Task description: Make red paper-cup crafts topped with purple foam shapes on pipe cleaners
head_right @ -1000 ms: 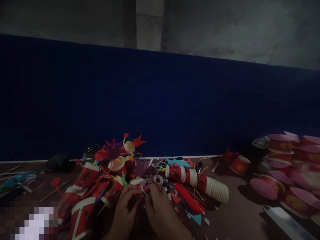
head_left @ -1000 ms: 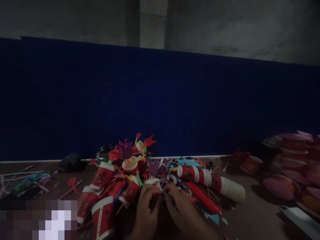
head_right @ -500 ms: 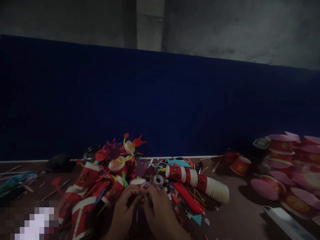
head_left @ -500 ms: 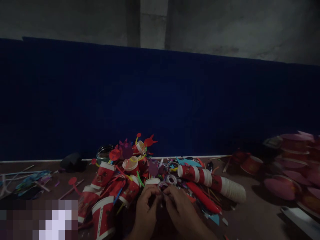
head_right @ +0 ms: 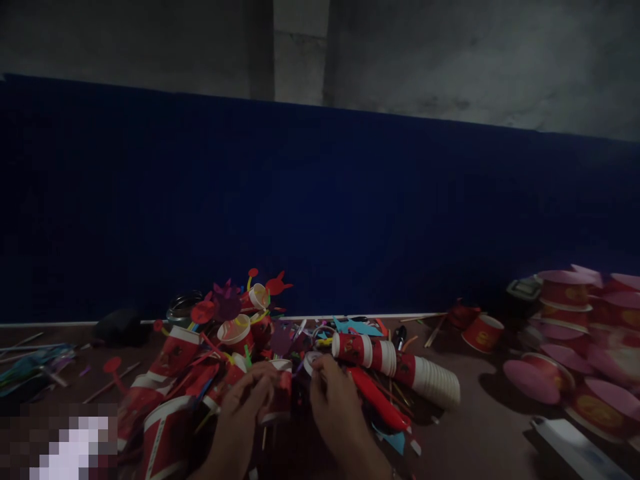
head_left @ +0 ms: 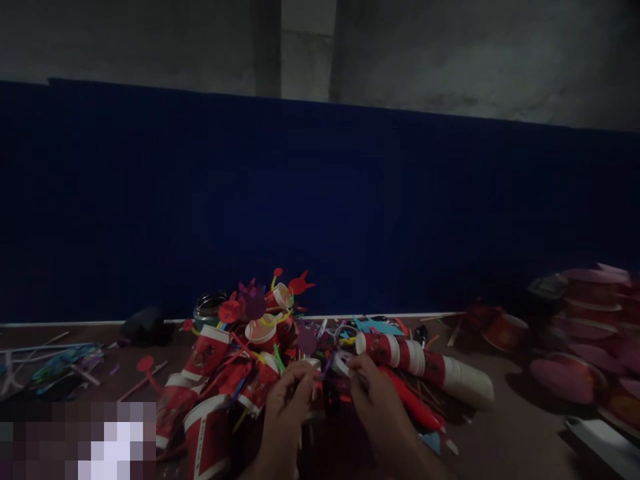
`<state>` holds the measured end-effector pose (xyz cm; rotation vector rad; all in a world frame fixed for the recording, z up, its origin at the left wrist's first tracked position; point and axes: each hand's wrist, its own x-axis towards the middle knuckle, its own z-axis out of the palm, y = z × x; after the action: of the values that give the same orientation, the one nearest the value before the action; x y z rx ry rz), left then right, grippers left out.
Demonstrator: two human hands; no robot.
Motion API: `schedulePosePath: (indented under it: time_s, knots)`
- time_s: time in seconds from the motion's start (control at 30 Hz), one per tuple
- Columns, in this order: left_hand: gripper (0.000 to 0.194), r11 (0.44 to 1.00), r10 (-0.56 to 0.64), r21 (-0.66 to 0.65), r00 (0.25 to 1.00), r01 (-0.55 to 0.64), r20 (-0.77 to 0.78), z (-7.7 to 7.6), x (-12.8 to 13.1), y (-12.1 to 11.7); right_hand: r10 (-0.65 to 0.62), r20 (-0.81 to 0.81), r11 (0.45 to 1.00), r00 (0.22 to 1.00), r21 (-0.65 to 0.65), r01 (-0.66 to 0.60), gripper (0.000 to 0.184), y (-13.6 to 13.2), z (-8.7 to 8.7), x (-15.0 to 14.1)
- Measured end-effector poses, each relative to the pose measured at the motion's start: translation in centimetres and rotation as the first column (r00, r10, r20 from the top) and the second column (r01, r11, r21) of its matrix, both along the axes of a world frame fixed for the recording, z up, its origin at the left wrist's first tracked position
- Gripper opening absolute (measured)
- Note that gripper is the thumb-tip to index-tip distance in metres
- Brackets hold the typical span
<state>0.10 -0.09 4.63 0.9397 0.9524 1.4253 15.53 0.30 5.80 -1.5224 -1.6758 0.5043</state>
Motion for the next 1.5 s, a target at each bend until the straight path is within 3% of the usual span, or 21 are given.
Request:
schedulePosePath:
  time_s: [0.07, 0.13, 0.2, 0.27, 0.33, 0.4, 0.67, 0.87, 1.0, 1.07, 1.17, 1.27, 1.37, 1.5]
  knots:
    - [0.032, 0.989, -0.007, -0.144, 0.992, 0.026, 0.128, -0.2, 0.3, 0.1, 0.016, 0.281, 1.0, 0.96, -0.008, -0.014, 0.016, 0.2, -0.4, 0.6]
    - [0.036, 0.974, 0.001, -0.221, 0.979, 0.046, 0.205, -0.3, 0.6, 0.0, 0.04, 0.416, 0.999, 0.908, -0.026, -0.032, 0.019, 0.2, -0.6, 0.8]
    - [0.036, 0.968, 0.017, -0.247, 0.971, 0.044, 0.237, -0.3, 0.8, 0.0, 0.057, 0.355, 0.998, 0.933, -0.001, -0.061, 0.02, 0.3, -0.4, 0.6]
    - [0.036, 0.962, 0.022, -0.268, 0.967, 0.048, 0.254, -0.4, 0.9, 0.0, 0.119, 0.145, 0.992, 0.982, 0.012, -0.122, 0.019, 0.4, 0.3, 0.1]
    - [0.037, 0.958, -0.026, -0.27, 0.967, 0.096, 0.253, -0.7, 0.9, 0.2, 0.2, -0.056, 0.979, 0.978, -0.018, -0.201, 0.016, 0.5, 1.2, -0.4]
    - [0.037, 0.96, -0.109, -0.228, 0.968, 0.162, 0.228, -1.1, 0.9, 0.6, 0.231, -0.14, 0.972, 0.963, -0.02, -0.236, 0.009, 0.5, 1.8, -0.8]
    - [0.036, 0.98, -0.171, -0.091, 0.983, 0.176, 0.066, -1.4, 1.0, 0.7, 0.217, -0.106, 0.973, 0.97, 0.103, -0.207, 0.012, 0.0, 2.5, -1.2]
    - [0.069, 0.963, -0.268, 0.054, 0.945, 0.263, 0.188, -2.0, 2.3, -0.9, 0.156, -0.107, 0.981, 0.982, 0.132, -0.142, 0.016, -0.2, 3.4, -1.0]
    - [0.091, 0.951, -0.309, 0.109, 0.925, 0.291, 0.223, -2.5, 2.1, -0.7, 0.121, -0.073, 0.971, 0.99, 0.217, -0.103, 0.013, -0.3, 4.0, -0.8]
    - [0.097, 0.952, -0.303, 0.119, 0.927, 0.283, 0.222, -2.4, 1.7, -0.4, 0.143, -0.096, 0.972, 0.985, 0.199, -0.122, 0.013, -0.3, 4.2, -0.6]
    - [0.096, 0.957, -0.283, 0.115, 0.946, 0.267, 0.159, -1.8, 1.2, -0.2, 0.256, -0.107, 0.966, 0.961, 0.065, -0.25, 0.012, -0.4, 4.2, -0.5]
    - [0.09, 0.962, -0.234, 0.147, 0.972, 0.231, 0.001, -1.2, 1.1, -0.5, 0.328, -0.062, 0.941, 0.943, -0.06, -0.332, 0.013, -0.8, 3.9, -0.7]
    - [0.085, 0.954, -0.217, 0.173, 0.961, 0.246, -0.17, -1.0, 1.0, -0.9, 0.303, -0.002, 0.949, 0.953, -0.089, -0.302, 0.016, -1.2, 3.5, -1.2]
    - [0.088, 0.946, -0.213, 0.185, 0.942, 0.265, -0.259, -1.4, 1.1, -0.9, 0.261, 0.049, 0.963, 0.964, -0.08, -0.256, 0.016, -1.4, 3.2, -1.7]
